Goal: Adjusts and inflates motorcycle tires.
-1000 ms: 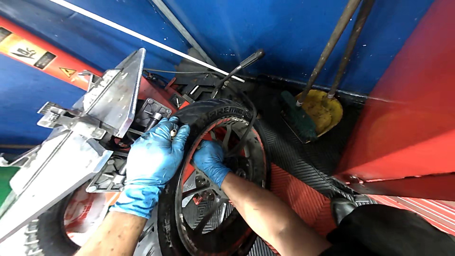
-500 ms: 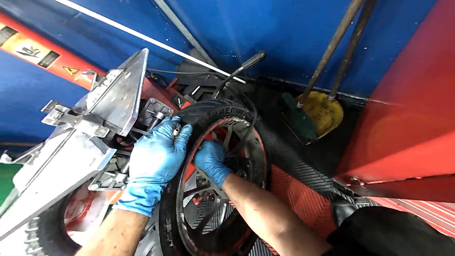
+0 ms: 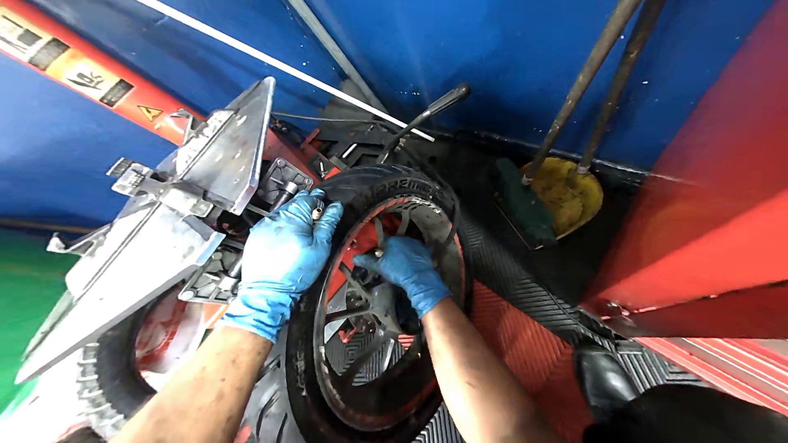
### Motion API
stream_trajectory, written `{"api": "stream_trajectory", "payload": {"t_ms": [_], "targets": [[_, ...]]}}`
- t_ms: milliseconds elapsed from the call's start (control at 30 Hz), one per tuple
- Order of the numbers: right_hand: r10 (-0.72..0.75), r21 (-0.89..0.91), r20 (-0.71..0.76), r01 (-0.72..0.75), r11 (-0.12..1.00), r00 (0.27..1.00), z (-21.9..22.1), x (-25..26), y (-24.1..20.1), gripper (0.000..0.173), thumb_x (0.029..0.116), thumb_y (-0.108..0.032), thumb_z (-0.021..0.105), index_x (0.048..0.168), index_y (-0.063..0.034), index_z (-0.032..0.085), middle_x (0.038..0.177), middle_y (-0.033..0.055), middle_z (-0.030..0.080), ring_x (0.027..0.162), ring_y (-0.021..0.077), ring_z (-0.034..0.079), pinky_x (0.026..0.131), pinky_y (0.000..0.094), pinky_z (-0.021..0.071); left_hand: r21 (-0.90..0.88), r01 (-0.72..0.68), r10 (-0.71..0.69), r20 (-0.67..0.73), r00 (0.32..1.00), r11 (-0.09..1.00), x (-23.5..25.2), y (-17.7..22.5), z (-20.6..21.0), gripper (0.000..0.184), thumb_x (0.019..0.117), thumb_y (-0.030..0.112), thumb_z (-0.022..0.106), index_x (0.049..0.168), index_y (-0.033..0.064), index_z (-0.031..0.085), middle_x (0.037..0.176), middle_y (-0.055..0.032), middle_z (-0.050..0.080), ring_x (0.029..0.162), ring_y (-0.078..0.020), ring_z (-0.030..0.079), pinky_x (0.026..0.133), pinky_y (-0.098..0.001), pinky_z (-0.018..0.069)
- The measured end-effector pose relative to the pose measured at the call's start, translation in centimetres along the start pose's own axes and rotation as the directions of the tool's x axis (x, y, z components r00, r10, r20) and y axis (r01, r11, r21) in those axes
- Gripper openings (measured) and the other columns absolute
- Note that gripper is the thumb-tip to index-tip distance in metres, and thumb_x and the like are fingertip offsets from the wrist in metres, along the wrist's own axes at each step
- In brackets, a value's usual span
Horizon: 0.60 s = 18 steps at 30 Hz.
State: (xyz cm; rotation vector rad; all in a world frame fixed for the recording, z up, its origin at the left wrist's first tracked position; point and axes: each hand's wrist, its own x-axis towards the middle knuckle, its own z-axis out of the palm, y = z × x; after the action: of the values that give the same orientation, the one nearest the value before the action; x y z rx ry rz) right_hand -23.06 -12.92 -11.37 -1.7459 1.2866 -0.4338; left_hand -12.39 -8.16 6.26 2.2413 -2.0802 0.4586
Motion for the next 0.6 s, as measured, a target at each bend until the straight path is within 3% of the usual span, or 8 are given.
{"api": "stream_trajectory", "payload": {"t_ms": [133,233,300,467,533,600], "targets": [[0.177,-0.085,0.079,-0.170,0.982,0.981,-2.6,-0.2,5.9,0.080,0.0776,-0.089,0.054,0.102,-0.0155,0.076,0.106,0.0138,0.074,0.105,0.0359,0.069,0.085,0.0662,0.0534,-0.002,0.024,-0.024,0.019,1.000,1.000,0.0,0.0,-0.2,0.054,0.1058,0.057,0.040,0.131,0.0186,0.067,0.121,-0.0128,0.073,0.114,-0.0354,0.069,0.092,-0.0653,0.0510],[0.229,-0.181,0.080,-0.212,0.960,0.970,-2.6,0.6,9.7,0.074,0.0716,-0.082,0.066,0.107,-0.0177,0.076,0.111,0.0131,0.074,0.110,0.0361,0.068,0.092,0.0678,0.0512,-0.017,0.021,-0.021,0.022,1.000,1.000,0.1,-0.1,-0.4,0.052,0.1058,0.056,0.041,0.130,0.0175,0.067,0.121,-0.0128,0.072,0.114,-0.0341,0.069,0.094,-0.0638,0.0511],[0.183,-0.191,0.061,-0.169,0.967,0.981,-3.0,0.0,8.7,0.070,0.0706,-0.077,0.072,0.111,-0.0200,0.076,0.115,0.0112,0.073,0.114,0.0347,0.066,0.095,0.0663,0.0500,-0.037,0.024,-0.023,0.029,0.999,0.999,0.2,0.0,-0.6,0.052,0.1063,0.055,0.042,0.131,0.0158,0.066,0.123,-0.0133,0.072,0.116,-0.0338,0.068,0.097,-0.0631,0.0504],[-0.114,0.042,0.005,0.114,0.993,0.993,-5.7,-3.7,3.5,0.058,0.0758,-0.063,0.082,0.121,-0.0262,0.074,0.113,0.0086,0.074,0.108,0.0313,0.069,0.092,0.0652,0.0523,-0.029,0.042,-0.042,-0.002,0.999,0.999,-0.6,-0.5,-0.1,0.059,0.1062,0.058,0.039,0.140,0.0141,0.062,0.139,-0.0112,0.065,0.131,-0.0286,0.061,0.109,-0.0556,0.0472],[-0.073,0.132,-0.059,0.081,0.988,0.996,-5.6,-3.3,4.6,0.069,0.0727,-0.064,0.084,0.129,-0.0256,0.071,0.119,0.0108,0.073,0.112,0.0329,0.068,0.095,0.0666,0.0516,-0.044,0.130,-0.130,-0.006,0.991,0.991,-1.5,-0.4,-0.1,0.062,0.1057,0.061,0.038,0.141,0.0147,0.060,0.143,-0.0101,0.062,0.136,-0.0284,0.057,0.112,-0.0564,0.0455],[0.003,0.336,-0.123,0.039,0.941,0.992,-3.9,-2.1,7.7,0.082,0.0798,-0.065,0.078,0.145,-0.0195,0.059,0.133,0.0164,0.067,0.123,0.0359,0.063,0.102,0.0667,0.0483,-0.067,0.238,-0.238,0.001,0.971,0.969,-2.0,-0.1,-0.3,0.063,0.1054,0.061,0.037,0.144,0.0164,0.059,0.143,-0.0097,0.063,0.134,-0.0293,0.059,0.110,-0.0573,0.0462]]}}
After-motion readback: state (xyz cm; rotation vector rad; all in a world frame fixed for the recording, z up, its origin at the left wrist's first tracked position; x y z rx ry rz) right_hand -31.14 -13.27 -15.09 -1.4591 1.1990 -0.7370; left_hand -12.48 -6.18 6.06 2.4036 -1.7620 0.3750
